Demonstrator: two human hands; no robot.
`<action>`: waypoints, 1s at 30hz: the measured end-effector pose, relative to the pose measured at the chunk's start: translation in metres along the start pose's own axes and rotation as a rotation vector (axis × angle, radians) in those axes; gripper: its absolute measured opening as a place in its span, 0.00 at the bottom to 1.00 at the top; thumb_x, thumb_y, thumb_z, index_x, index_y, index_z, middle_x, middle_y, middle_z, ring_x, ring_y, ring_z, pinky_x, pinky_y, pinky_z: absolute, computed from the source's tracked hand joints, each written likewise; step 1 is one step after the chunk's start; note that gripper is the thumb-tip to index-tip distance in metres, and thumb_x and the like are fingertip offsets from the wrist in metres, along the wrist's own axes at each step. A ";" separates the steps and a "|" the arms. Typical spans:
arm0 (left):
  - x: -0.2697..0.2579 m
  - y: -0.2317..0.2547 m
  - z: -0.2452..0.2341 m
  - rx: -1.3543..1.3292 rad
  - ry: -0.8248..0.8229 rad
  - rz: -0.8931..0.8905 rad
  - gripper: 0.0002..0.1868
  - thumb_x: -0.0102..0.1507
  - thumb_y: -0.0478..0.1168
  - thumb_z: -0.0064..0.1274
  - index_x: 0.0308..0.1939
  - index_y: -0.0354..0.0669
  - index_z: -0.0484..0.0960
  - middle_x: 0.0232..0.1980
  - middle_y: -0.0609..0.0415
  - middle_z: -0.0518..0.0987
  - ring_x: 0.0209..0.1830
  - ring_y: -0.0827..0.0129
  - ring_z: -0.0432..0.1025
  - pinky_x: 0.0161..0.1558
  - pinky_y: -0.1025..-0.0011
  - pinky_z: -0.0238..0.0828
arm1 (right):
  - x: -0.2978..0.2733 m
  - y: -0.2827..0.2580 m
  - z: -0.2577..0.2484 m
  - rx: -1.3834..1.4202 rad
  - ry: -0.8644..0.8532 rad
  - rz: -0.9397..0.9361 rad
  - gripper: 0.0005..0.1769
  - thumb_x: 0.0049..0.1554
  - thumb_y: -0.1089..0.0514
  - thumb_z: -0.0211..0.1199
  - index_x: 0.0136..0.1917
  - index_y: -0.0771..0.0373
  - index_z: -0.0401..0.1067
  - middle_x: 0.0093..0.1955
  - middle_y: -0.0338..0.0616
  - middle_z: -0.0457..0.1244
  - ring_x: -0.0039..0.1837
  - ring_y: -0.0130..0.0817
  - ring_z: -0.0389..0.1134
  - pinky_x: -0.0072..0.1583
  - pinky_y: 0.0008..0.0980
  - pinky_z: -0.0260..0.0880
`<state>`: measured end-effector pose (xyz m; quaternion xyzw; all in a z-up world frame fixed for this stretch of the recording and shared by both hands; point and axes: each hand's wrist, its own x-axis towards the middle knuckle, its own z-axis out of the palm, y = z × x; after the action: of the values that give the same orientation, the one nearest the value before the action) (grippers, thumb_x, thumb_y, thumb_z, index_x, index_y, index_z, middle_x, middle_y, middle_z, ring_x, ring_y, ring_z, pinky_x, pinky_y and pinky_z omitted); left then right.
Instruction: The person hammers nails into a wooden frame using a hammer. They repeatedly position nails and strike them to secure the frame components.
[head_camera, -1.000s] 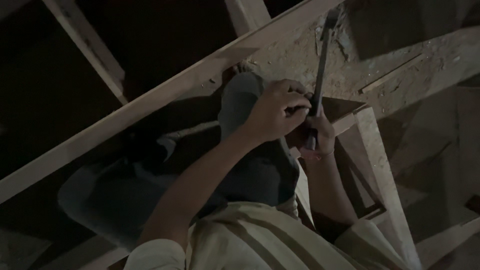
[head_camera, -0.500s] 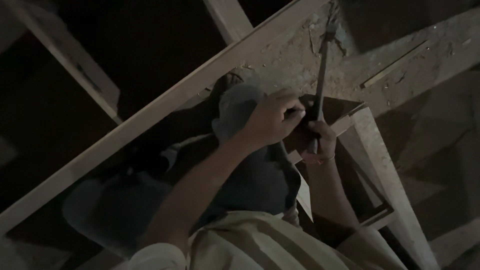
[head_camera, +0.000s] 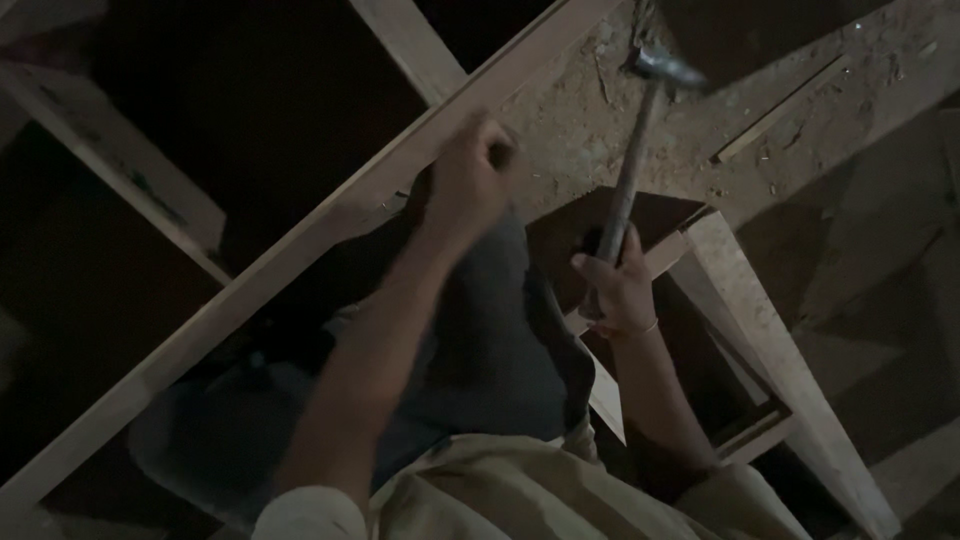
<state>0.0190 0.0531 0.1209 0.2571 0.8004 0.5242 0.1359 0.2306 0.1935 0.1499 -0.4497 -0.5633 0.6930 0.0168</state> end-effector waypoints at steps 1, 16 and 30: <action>0.017 -0.016 0.001 0.036 0.087 0.036 0.10 0.68 0.40 0.59 0.42 0.39 0.76 0.36 0.50 0.78 0.34 0.64 0.75 0.39 0.65 0.76 | -0.003 0.003 -0.002 -0.026 -0.026 -0.094 0.26 0.57 0.68 0.65 0.66 0.64 0.61 0.46 0.41 0.61 0.44 0.32 0.66 0.43 0.32 0.70; 0.083 -0.127 0.059 0.363 0.161 0.295 0.07 0.68 0.36 0.52 0.48 0.41 0.83 0.53 0.50 0.79 0.57 0.52 0.71 0.59 0.58 0.73 | 0.007 -0.003 0.005 -0.791 -0.012 -0.516 0.36 0.64 0.68 0.59 0.83 0.64 0.53 0.70 0.59 0.64 0.67 0.43 0.69 0.62 0.40 0.72; 0.076 -0.106 0.058 0.345 0.193 0.207 0.08 0.70 0.41 0.51 0.47 0.41 0.83 0.52 0.51 0.78 0.55 0.54 0.73 0.57 0.58 0.74 | 0.010 -0.029 0.014 -1.013 0.083 -0.669 0.33 0.66 0.66 0.65 0.81 0.60 0.61 0.42 0.54 0.66 0.42 0.40 0.69 0.47 0.36 0.71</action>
<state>-0.0446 0.1066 0.0047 0.3061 0.8568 0.4129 -0.0417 0.2016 0.1987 0.1658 -0.2270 -0.9325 0.2780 0.0397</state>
